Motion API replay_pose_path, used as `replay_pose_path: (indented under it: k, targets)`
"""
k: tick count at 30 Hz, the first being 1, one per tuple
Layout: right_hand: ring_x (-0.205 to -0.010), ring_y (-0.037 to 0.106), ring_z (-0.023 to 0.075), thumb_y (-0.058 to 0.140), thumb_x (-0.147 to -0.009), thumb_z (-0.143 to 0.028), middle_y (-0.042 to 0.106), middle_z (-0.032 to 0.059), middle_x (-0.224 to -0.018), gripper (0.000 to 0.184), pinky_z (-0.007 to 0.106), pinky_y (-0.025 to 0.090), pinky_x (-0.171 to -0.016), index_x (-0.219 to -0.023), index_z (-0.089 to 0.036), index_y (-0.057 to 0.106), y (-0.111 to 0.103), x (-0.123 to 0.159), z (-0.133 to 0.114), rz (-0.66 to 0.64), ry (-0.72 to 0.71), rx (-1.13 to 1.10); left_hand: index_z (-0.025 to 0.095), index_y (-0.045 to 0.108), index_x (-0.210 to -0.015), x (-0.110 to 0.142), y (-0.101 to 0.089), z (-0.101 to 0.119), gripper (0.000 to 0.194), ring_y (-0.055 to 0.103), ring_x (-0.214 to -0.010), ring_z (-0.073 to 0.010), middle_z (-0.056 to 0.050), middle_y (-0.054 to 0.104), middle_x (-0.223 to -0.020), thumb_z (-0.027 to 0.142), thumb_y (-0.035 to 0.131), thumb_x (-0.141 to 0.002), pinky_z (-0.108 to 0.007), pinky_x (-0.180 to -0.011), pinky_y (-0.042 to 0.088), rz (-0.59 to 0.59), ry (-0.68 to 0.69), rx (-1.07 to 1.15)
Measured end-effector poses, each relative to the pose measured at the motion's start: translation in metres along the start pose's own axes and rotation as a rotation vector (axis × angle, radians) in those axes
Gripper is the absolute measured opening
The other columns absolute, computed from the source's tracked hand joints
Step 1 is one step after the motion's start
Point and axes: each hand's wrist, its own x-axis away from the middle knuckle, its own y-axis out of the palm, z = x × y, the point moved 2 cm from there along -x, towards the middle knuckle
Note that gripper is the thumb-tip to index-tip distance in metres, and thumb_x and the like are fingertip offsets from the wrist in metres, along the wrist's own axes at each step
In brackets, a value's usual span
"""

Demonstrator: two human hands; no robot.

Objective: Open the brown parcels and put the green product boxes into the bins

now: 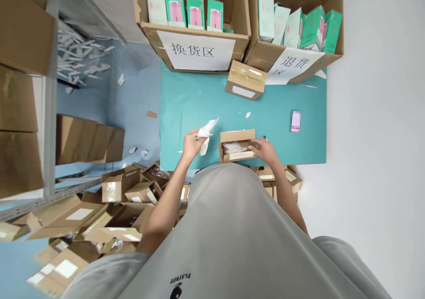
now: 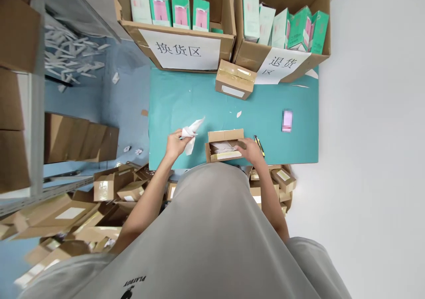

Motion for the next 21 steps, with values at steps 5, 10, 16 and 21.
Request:
replay_pose_path:
  k: [5,10,16,21]
  targets:
    - [-0.111,0.074,0.033,0.087,-0.095,-0.02,0.084,0.0095,-0.11,0.02,0.048,0.058,-0.105,-0.115,-0.023,0.084,0.016,0.017,-0.003,-0.305,-0.138,0.173,0.02,0.09,-0.101,0.031,0.039,0.055,0.022,0.075,-0.1,-0.0239,-0.006,0.08,-0.11,0.034,0.078,-0.089,-0.033,-0.093,0.057,-0.275,0.085,0.086]
    - [-0.135,0.064,0.037,0.068,-0.109,-0.02,0.075,0.0175,-0.138,0.028,0.051,0.053,-0.112,-0.136,-0.021,0.076,0.023,0.054,-0.008,-0.209,-0.289,0.311,0.02,0.089,-0.095,0.039,0.082,0.072,0.02,0.077,-0.096,-0.0228,-0.006,0.082,-0.108,0.022,0.07,-0.089,-0.031,-0.09,0.057,-0.482,0.138,-0.112]
    - [-0.13,0.06,0.0356,0.052,-0.112,-0.012,0.074,0.0177,-0.129,0.031,0.05,0.046,-0.116,-0.132,-0.019,0.075,0.039,0.06,0.01,-0.135,-0.311,0.413,0.021,0.09,-0.098,0.035,0.102,0.071,0.021,0.079,-0.097,-0.0262,-0.008,0.086,-0.111,0.019,0.071,-0.09,-0.033,-0.09,0.056,-0.542,0.19,-0.409]
    - [-0.107,0.059,0.0321,0.053,-0.113,-0.013,0.072,0.0133,-0.109,0.024,0.044,0.047,-0.103,-0.108,-0.021,0.075,0.043,0.062,0.021,-0.153,-0.425,0.433,0.021,0.091,-0.101,0.025,0.135,0.075,0.024,0.081,-0.104,-0.0308,-0.012,0.087,-0.112,0.013,0.07,-0.093,-0.035,-0.091,0.057,-0.574,0.223,-0.557]
